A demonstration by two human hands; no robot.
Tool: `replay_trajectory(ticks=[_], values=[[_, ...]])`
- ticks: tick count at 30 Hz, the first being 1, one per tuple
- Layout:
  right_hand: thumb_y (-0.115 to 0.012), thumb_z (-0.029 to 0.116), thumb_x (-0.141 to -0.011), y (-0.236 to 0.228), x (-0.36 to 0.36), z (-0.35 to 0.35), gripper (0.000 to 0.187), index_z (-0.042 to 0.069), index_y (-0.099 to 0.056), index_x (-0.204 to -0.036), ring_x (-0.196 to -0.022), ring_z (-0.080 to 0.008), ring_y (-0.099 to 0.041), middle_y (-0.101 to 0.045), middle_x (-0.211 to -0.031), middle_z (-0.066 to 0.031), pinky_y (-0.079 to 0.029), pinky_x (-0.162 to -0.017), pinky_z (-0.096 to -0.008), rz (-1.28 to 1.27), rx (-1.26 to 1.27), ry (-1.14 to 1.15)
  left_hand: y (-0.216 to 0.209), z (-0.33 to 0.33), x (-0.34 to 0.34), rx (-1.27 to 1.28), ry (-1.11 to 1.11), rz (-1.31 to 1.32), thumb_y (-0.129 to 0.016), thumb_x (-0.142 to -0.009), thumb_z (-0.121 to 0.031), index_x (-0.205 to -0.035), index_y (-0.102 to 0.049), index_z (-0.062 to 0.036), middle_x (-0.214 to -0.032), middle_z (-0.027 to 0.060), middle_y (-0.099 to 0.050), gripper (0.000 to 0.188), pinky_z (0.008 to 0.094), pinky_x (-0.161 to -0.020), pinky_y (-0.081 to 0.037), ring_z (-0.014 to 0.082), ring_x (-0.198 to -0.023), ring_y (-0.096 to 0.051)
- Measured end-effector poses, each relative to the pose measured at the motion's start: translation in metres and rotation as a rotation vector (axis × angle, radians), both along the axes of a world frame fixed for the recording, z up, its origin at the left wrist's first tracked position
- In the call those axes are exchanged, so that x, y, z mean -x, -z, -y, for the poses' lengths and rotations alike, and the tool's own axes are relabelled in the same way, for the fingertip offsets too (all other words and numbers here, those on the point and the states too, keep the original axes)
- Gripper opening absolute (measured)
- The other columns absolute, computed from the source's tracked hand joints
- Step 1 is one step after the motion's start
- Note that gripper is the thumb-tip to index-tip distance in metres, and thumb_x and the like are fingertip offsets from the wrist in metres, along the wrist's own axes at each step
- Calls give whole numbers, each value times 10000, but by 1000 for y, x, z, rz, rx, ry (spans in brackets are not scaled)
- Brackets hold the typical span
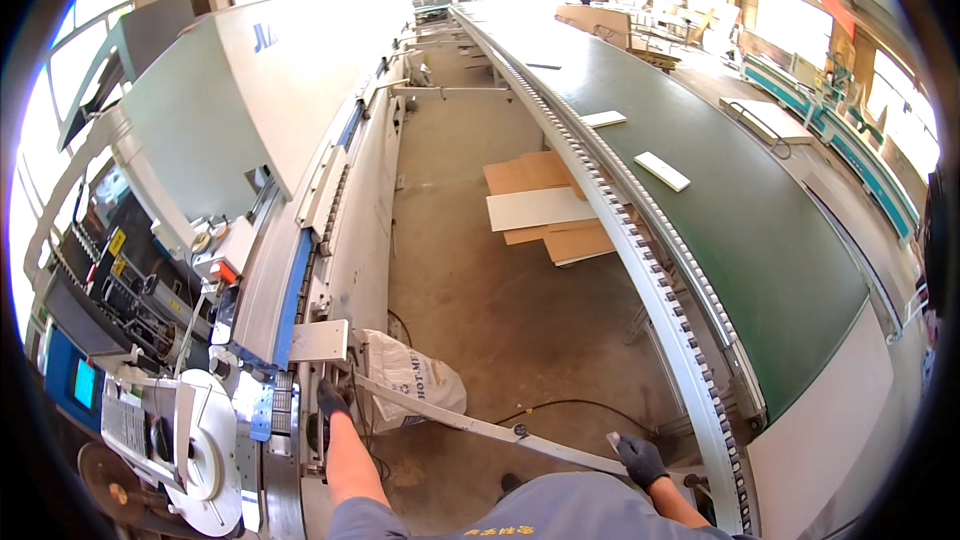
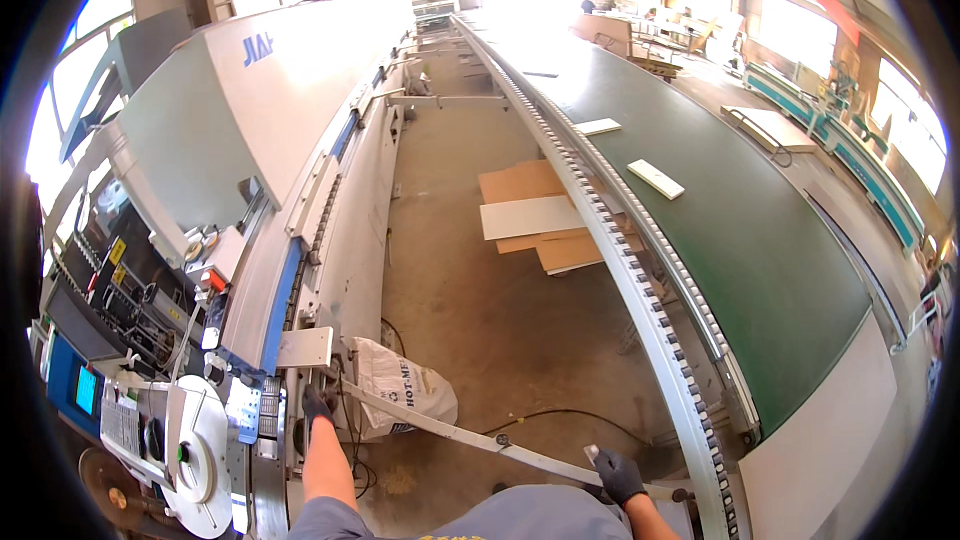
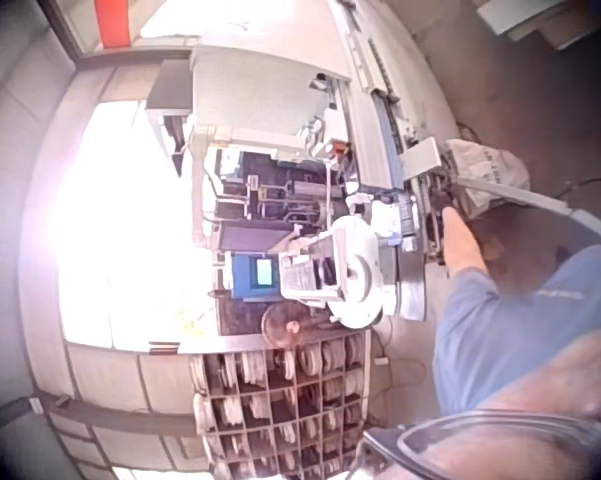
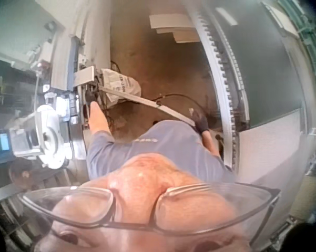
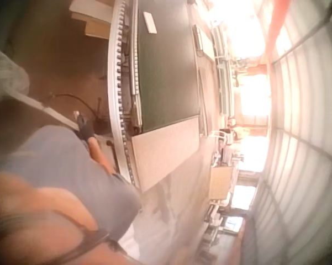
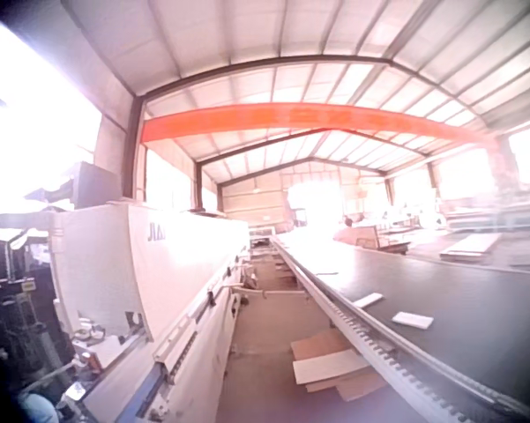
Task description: The person operates a woodworking machine to process white rectangular planks. They feed the planks into the machine, retrieve them, and place them onto a conveyor belt. The person wears black gloves and handles the planks one at a time throughout the process.
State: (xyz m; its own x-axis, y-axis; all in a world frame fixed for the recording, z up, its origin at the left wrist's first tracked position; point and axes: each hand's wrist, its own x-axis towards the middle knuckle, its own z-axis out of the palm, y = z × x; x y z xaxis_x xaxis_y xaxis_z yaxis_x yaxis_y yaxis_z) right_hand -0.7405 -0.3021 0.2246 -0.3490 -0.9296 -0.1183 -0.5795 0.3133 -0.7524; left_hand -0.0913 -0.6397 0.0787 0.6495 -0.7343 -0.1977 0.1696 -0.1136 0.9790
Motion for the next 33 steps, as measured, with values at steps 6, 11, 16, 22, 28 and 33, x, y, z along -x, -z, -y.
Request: replay_trajectory(ticks=[6, 11, 16, 22, 28, 33], values=[[-604, 338, -962, -4, 104, -17, 367, 1, -696, -1074, -797, -189, -630, -703, -851, -135, -497, -755, -331, 44, 164, 345, 85, -149, 134, -658, 1761, 1695, -470, -914, -406, -1096, -730, -141, -1202, 174, -673, 414, 428, -921, -528, 313, -1119, -647], [-589, 269, -956, -21, 199, -53, 323, -26, -682, -1049, -797, -187, -618, -686, -859, -123, -493, -761, -334, 72, 229, 536, 143, -280, 315, -817, 1849, 848, -457, -954, -381, -1084, -679, -212, -1118, 75, -648, 308, 425, -819, -500, 253, -991, -614], [-567, 238, -947, 67, 318, -106, 322, -51, -668, -1046, -853, -199, -632, -698, -899, -166, -493, -796, -344, 28, 276, 629, 150, -290, 370, -923, 1669, 339, -431, -971, -330, -1023, -630, -202, -954, 93, -623, 242, 427, -693, -487, 271, -810, -587], [-666, 345, -919, 140, 400, -154, 311, 78, -608, -769, -441, -133, -407, -483, -564, 5, -308, -430, -311, 538, 383, 972, 126, -237, 318, -902, 1269, -513, -430, -969, -392, -818, -497, -185, -794, 67, -511, 265, 430, -608, -427, 242, -718, -501], [-642, 561, -880, 153, 450, -198, 453, 122, -576, -788, -336, -150, -342, -401, -517, 18, -276, -333, -331, 880, 306, 1365, 116, -267, 395, -1039, 1051, -303, -552, -896, -294, -934, -600, -151, -838, 71, -623, 155, 393, -571, -475, 250, -611, -560], [-584, 670, -870, 151, 471, -198, 549, 161, -559, -667, -356, -146, -389, -401, -467, 21, -304, -355, -287, 997, 539, 1338, 103, -298, 478, -733, 1809, 620, -567, -890, -290, -997, -623, -122, -864, 95, -649, 206, 391, -597, -501, 253, -670, -603]])
